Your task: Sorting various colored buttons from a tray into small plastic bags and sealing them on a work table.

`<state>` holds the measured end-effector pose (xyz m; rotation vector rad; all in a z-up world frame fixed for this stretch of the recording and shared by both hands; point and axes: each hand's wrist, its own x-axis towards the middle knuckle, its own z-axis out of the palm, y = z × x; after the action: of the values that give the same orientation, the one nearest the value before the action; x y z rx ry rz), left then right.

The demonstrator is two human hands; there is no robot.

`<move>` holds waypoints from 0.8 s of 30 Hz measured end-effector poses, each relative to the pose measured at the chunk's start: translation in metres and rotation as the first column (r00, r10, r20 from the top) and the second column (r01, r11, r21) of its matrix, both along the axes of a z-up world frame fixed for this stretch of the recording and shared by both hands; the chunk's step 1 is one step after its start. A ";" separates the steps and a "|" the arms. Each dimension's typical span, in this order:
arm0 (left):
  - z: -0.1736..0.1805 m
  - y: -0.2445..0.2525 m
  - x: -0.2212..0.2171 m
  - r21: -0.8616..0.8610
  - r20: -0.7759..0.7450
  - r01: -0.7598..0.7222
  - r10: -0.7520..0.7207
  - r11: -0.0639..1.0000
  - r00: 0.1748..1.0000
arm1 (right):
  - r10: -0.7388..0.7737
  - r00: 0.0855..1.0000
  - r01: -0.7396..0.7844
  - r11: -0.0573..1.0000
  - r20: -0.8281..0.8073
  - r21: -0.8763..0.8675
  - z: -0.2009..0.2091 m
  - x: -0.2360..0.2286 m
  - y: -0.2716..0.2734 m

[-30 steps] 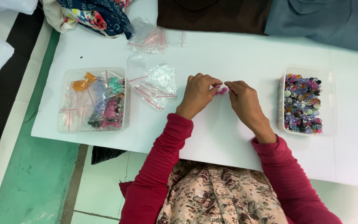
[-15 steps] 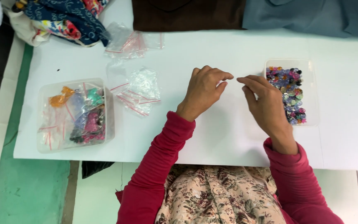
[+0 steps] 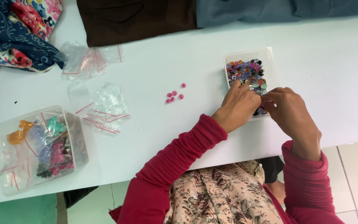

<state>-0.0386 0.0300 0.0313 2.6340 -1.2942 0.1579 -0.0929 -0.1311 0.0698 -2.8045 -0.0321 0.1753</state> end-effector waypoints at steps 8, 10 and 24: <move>-0.014 -0.008 0.008 0.109 0.120 -0.065 0.052 0.992 0.991 | 0.092 0.993 -0.073 0.968 0.069 -0.239 -0.033 0.002 0.003; -0.018 -0.007 0.009 0.108 0.114 -0.065 0.052 0.992 0.992 | 0.095 0.991 -0.068 0.962 0.091 -0.265 -0.039 0.003 0.004; -0.008 0.021 0.014 -0.191 0.160 -0.045 0.077 0.981 0.984 | 0.049 0.968 -0.067 0.996 0.246 0.063 -0.012 -0.001 0.000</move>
<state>-0.0242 0.0514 0.0229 2.5454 -1.1825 0.4946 -0.0937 -0.1314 0.0581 -2.7386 -0.1748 -0.1555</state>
